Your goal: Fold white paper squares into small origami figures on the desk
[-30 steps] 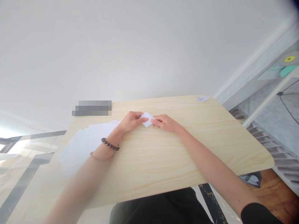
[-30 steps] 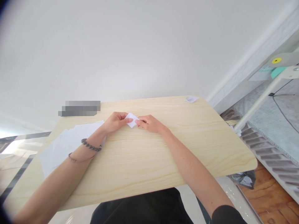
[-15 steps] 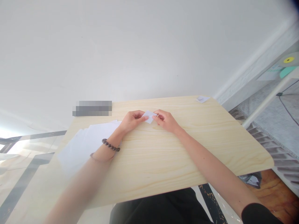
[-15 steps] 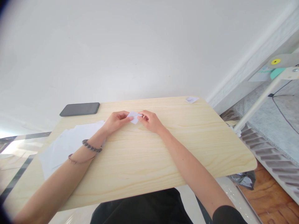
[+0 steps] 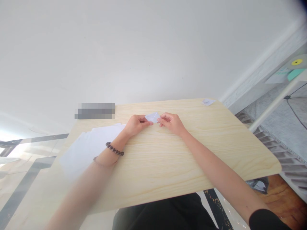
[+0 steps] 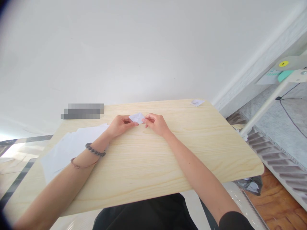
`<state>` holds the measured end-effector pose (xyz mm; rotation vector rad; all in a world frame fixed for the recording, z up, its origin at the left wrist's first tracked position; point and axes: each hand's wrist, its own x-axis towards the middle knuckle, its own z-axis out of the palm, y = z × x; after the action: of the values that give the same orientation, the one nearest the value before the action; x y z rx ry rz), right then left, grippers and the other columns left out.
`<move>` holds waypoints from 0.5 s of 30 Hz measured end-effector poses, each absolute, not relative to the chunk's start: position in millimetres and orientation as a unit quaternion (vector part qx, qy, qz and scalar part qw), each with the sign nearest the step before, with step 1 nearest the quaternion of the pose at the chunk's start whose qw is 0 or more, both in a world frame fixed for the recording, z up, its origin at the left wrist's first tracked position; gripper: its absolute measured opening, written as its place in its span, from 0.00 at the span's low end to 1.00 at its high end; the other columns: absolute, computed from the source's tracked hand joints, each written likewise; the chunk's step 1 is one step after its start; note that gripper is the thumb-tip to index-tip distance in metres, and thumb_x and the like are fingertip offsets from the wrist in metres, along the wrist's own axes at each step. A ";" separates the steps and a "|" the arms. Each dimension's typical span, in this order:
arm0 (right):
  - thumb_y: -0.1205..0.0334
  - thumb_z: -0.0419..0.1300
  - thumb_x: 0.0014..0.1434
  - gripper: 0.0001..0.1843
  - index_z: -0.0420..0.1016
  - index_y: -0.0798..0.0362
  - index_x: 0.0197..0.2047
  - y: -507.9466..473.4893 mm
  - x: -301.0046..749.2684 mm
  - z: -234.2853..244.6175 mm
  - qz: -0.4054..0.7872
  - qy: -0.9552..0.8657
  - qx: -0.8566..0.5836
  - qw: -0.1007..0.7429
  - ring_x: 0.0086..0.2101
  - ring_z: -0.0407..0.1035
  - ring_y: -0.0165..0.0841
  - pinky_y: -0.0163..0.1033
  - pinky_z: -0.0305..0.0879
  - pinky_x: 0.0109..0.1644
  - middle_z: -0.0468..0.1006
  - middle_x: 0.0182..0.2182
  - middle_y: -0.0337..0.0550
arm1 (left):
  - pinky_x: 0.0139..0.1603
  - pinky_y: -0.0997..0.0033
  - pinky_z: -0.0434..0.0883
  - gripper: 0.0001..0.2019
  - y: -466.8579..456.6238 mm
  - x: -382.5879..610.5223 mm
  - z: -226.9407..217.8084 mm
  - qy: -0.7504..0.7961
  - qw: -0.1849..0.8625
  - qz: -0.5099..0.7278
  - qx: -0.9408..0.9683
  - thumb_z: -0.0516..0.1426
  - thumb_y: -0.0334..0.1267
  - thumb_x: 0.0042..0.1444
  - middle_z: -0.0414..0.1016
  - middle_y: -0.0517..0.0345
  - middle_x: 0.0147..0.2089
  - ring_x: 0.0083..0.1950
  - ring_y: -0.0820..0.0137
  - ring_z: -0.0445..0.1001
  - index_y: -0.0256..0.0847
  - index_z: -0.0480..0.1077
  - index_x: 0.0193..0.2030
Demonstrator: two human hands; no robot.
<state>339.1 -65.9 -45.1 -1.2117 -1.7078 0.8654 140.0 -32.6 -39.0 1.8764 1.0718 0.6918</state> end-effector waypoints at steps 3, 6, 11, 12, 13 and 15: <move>0.52 0.55 0.53 0.14 0.72 0.55 0.31 -66.3 338.3 -44.5 0.342 -0.686 -0.489 0.417 0.26 0.71 0.29 0.34 0.65 0.35 0.77 0.26 0.41 | 0.29 0.74 0.62 0.18 -32.6 139.4 -38.5 0.410 0.437 0.276 0.751 0.58 0.50 0.45 0.74 0.56 0.29 0.29 0.72 0.68 0.34 0.73 0.31; 0.52 0.54 0.54 0.14 0.71 0.55 0.32 -67.1 337.0 -43.8 0.341 -0.688 -0.493 0.408 0.26 0.72 0.30 0.35 0.65 0.35 0.76 0.25 0.41 | 0.29 0.74 0.62 0.18 -33.2 138.9 -37.8 0.406 0.444 0.271 0.751 0.57 0.50 0.46 0.74 0.57 0.28 0.28 0.72 0.68 0.34 0.74 0.31; 0.51 0.53 0.54 0.15 0.71 0.55 0.32 -67.6 336.6 -42.2 0.351 -0.691 -0.486 0.403 0.27 0.72 0.30 0.35 0.65 0.36 0.76 0.26 0.41 | 0.29 0.73 0.62 0.18 -34.0 138.7 -38.6 0.405 0.444 0.274 0.751 0.58 0.50 0.45 0.73 0.58 0.27 0.28 0.72 0.67 0.34 0.74 0.31; 0.51 0.54 0.54 0.15 0.71 0.55 0.33 -67.3 336.9 -42.3 0.352 -0.688 -0.486 0.407 0.27 0.71 0.30 0.35 0.65 0.36 0.76 0.26 0.41 | 0.29 0.73 0.62 0.18 -34.1 139.0 -39.2 0.406 0.440 0.278 0.751 0.58 0.50 0.46 0.74 0.57 0.28 0.28 0.72 0.68 0.34 0.74 0.31; 0.51 0.54 0.54 0.15 0.71 0.55 0.33 -66.8 337.2 -42.7 0.352 -0.685 -0.487 0.412 0.26 0.71 0.29 0.35 0.65 0.35 0.76 0.26 0.41 | 0.29 0.74 0.62 0.18 -34.2 139.5 -39.8 0.409 0.432 0.283 0.752 0.57 0.50 0.46 0.74 0.56 0.29 0.29 0.72 0.68 0.34 0.73 0.31; 0.51 0.55 0.53 0.15 0.72 0.55 0.33 -65.5 337.6 -44.6 0.344 -0.678 -0.488 0.428 0.25 0.70 0.28 0.34 0.65 0.34 0.76 0.27 0.41 | 0.30 0.74 0.63 0.18 -34.6 140.6 -40.9 0.417 0.411 0.293 0.756 0.56 0.51 0.47 0.74 0.56 0.30 0.30 0.71 0.68 0.35 0.73 0.32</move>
<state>337.6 -65.5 -44.6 -1.2191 -1.6925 0.8601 140.6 -34.6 -40.9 1.9024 1.0487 0.7379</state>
